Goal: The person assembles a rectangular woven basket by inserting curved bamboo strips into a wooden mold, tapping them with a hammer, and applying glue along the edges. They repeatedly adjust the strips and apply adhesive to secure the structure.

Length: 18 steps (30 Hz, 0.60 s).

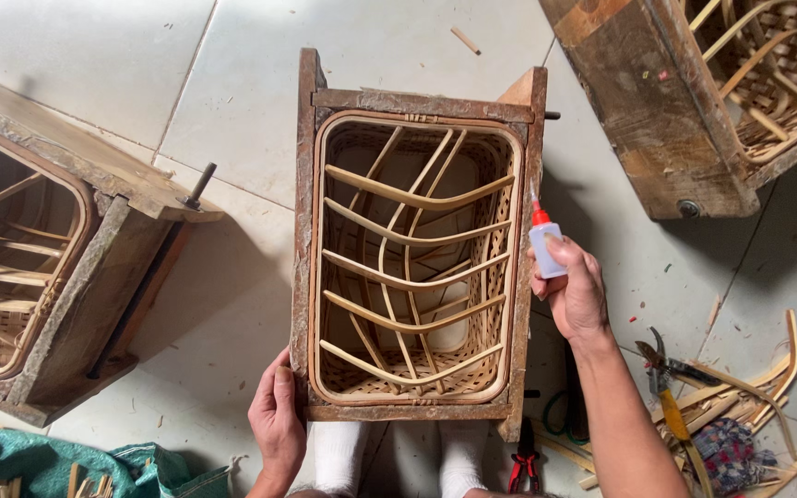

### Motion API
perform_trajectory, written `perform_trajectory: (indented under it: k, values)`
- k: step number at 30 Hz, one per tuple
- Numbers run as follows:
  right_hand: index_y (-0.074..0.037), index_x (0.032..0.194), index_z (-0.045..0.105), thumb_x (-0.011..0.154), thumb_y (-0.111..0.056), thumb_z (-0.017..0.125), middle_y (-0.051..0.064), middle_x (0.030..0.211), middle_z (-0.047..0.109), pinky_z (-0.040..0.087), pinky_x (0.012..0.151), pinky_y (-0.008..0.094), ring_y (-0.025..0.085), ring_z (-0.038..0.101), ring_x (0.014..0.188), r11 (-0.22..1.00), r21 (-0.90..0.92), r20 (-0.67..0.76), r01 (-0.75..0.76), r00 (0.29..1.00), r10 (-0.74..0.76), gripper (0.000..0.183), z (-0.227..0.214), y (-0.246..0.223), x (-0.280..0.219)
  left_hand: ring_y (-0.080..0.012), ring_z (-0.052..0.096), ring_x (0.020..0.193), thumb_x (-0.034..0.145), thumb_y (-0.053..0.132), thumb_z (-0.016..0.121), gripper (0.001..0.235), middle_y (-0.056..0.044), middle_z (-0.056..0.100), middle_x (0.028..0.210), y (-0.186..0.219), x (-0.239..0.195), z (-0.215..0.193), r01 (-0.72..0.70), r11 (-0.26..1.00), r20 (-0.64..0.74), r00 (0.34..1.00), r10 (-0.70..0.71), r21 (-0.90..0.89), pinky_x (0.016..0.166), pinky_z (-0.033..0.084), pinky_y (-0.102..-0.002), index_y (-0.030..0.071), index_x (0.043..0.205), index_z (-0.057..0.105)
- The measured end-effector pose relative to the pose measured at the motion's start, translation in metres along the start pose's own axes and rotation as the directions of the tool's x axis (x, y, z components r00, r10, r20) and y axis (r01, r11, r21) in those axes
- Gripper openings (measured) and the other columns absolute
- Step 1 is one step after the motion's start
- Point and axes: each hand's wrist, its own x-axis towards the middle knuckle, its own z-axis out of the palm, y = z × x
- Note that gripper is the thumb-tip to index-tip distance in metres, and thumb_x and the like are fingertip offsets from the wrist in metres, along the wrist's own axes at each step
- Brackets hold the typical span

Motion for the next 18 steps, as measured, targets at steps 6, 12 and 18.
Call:
perform_trajectory:
  k: [6, 12, 18]
  values:
    - [0.001, 0.1, 0.065, 0.092, -0.039, 0.069, 0.003, 0.074, 0.06, 0.043, 0.045, 0.023, 0.008, 0.053, 0.05, 0.999, -0.048, -0.035, -0.001, 0.999, -0.001, 0.041, -0.002, -0.001, 0.013, -0.0089, 0.063, 0.095, 0.11, 0.021, 0.047, 0.043, -0.008, 0.069, 0.111, -0.004, 0.002, -0.003, -0.001, 1.0, -0.005, 1.0, 0.001, 0.029, 0.085, 0.054, -0.022, -0.006, 0.142, 0.058]
    - [0.003, 0.097, 0.067, 0.092, -0.04, 0.069, 0.007, 0.071, 0.057, 0.043, 0.043, 0.024, 0.009, 0.052, 0.048, 0.997, -0.053, -0.04, -0.056, 0.998, 0.054, 0.044, 0.005, -0.009, 0.022, -0.0055, 0.052, 0.081, 0.115, 0.022, 0.05, 0.044, -0.003, 0.062, 0.097, -0.009, 0.001, -0.004, -0.02, 1.0, -0.003, 1.0, 0.02, 0.007, 0.072, 0.045, -0.018, -0.007, 0.147, 0.061]
    - [0.002, 0.097, 0.067, 0.091, -0.038, 0.066, 0.004, 0.079, 0.065, 0.045, 0.045, 0.024, 0.008, 0.055, 0.051, 0.99, -0.129, -0.015, 0.05, 0.998, -0.053, 0.041, 0.007, -0.002, -0.021, -0.0033, 0.059, 0.084, 0.107, 0.024, 0.047, 0.043, -0.001, 0.069, 0.102, -0.001, 0.001, -0.001, -0.001, 0.998, -0.016, 1.0, 0.002, 0.063, 0.075, 0.051, -0.017, -0.005, 0.138, 0.057]
